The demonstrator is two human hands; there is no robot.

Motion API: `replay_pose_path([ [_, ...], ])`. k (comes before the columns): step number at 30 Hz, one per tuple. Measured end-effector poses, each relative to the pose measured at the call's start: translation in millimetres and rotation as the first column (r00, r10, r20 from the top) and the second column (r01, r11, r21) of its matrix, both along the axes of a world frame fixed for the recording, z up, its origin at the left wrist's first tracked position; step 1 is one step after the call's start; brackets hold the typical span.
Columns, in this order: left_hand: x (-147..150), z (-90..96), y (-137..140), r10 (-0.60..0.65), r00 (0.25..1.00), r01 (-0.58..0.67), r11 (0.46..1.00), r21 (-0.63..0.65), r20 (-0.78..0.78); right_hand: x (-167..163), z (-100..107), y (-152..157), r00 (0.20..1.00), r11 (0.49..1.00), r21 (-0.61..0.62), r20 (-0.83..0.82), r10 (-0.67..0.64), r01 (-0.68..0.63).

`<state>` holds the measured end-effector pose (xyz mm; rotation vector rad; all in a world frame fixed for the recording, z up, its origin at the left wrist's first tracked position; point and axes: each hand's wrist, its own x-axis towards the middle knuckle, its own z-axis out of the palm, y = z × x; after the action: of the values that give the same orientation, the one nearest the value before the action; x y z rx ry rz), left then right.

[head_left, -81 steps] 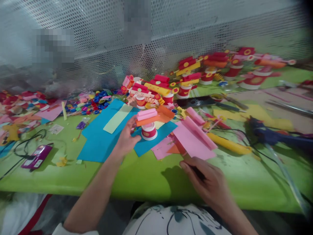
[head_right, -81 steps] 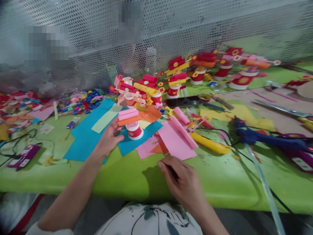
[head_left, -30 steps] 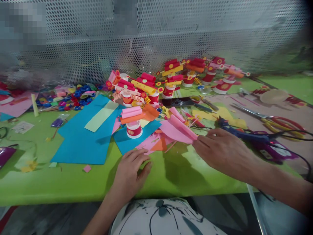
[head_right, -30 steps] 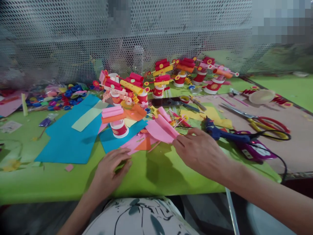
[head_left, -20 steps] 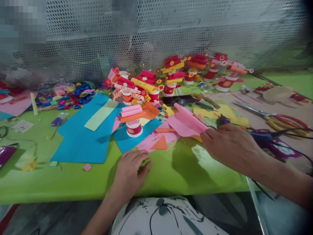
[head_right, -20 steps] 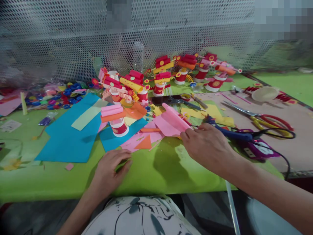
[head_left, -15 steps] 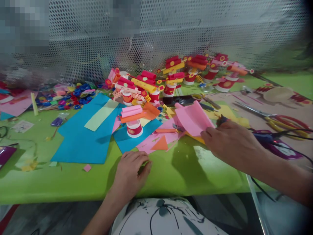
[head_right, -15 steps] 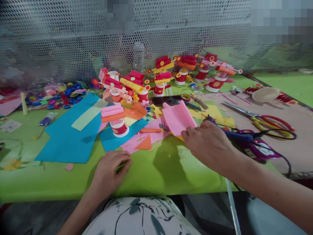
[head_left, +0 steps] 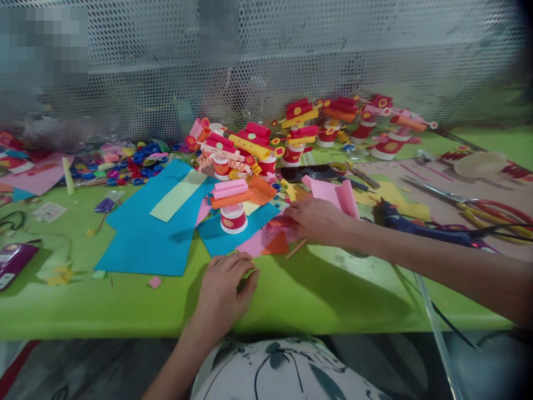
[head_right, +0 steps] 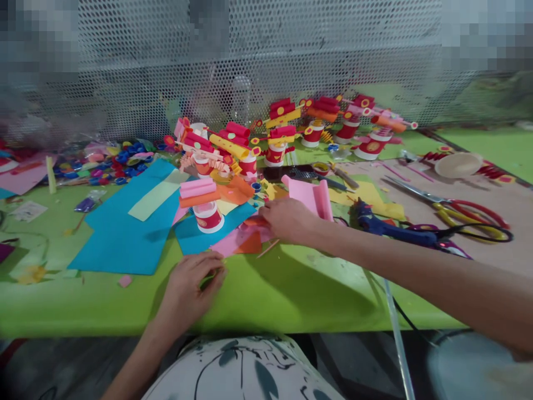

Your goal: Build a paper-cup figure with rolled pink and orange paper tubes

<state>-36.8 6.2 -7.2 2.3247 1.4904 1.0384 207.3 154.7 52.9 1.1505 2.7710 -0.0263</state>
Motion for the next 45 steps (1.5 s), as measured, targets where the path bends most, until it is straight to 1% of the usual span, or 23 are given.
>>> replay_pose_path([
  [2, 0, 0.1, 0, 0.007, 1.000, -0.006, 1.000, -0.018, 0.011, 3, -1, 12, 0.998, 0.993, -0.107, -0.033, -0.058, 0.054],
  [4, 0, 0.3, 1, 0.006, 1.000, -0.005, 0.999, -0.037, 0.026, 10, 5, 20, 0.993, 0.966, -0.251, -0.072, -0.091, 0.070],
  [6, 0, 0.5, 1, 0.004, 0.999, -0.003, 0.999, -0.046, 0.032, 19, 14, 23, 0.988, 0.919, -0.391, -0.115, -0.106, 0.053],
  [8, 0, 0.7, 1, 0.002, 1.000, -0.001, 0.999, -0.050, 0.022, 27, 21, 23, 0.978, 0.869, -0.494, -0.162, -0.129, 0.033],
  [10, 1, 0.9, 1, 0.000, 1.000, 0.001, 0.999, -0.047, 0.012, 32, 23, 23, 0.966, 0.837, -0.547, -0.200, -0.164, 0.029],
  [13, 2, 1.3, 1, -0.001, 1.000, 0.001, 0.999, -0.043, 0.006, 34, 19, 26, 0.956, 0.818, -0.574, -0.217, -0.199, 0.040],
  [15, 2, 1.4, 0, 0.002, 1.000, -0.002, 0.999, -0.037, 0.011, 33, 17, 27, 0.957, 0.826, -0.561, -0.205, -0.204, 0.055],
  [17, 2, 1.0, 0, 0.001, 1.000, -0.001, 1.000, -0.026, 0.017, 29, 19, 27, 0.963, 0.854, -0.513, -0.179, -0.202, 0.084],
  [21, 2, -0.2, 1, 0.002, 1.000, -0.002, 1.000, -0.006, 0.027, 21, 30, 15, 0.976, 0.926, -0.342, -0.091, -0.200, 0.158],
  [25, 4, 0.9, 2, 0.004, 0.999, -0.004, 1.000, -0.008, 0.037, 11, 37, 12, 0.975, 0.957, -0.195, -0.008, -0.223, 0.217],
  [28, 5, 3.0, 3, 0.004, 0.999, -0.003, 1.000, -0.011, 0.052, 1, 36, 26, 0.966, 0.960, -0.114, 0.009, -0.257, 0.257],
  [30, 5, 3.7, 4, 0.011, 0.998, -0.011, 1.000, -0.008, 0.062, -6, 34, 39, 0.964, 0.960, -0.091, -0.017, -0.267, 0.264],
  [33, 4, 2.8, 6, 0.028, 0.998, -0.027, 1.000, -0.007, 0.052, -18, 28, 56, 0.969, 0.968, -0.105, -0.070, -0.237, 0.229],
  [36, 2, 1.7, 8, 0.037, 0.999, -0.036, 0.999, -0.016, 0.035, -29, 24, 68, 0.978, 0.972, -0.154, -0.085, -0.191, 0.177],
  [39, 2, 2.3, 9, 0.036, 0.999, -0.035, 0.999, -0.020, 0.037, -31, 25, 74, 0.978, 0.969, -0.162, -0.062, -0.199, 0.186],
  [41, 2, 3.5, 8, 0.038, 0.998, -0.037, 0.999, -0.025, 0.041, -27, 30, 74, 0.971, 0.967, -0.103, -0.041, -0.237, 0.232],
  [45, 2, 5.2, 7, 0.044, 0.997, -0.042, 0.998, -0.038, 0.056, -9, 47, 67, 0.952, 0.948, 0.091, 0.003, -0.307, 0.305],
])
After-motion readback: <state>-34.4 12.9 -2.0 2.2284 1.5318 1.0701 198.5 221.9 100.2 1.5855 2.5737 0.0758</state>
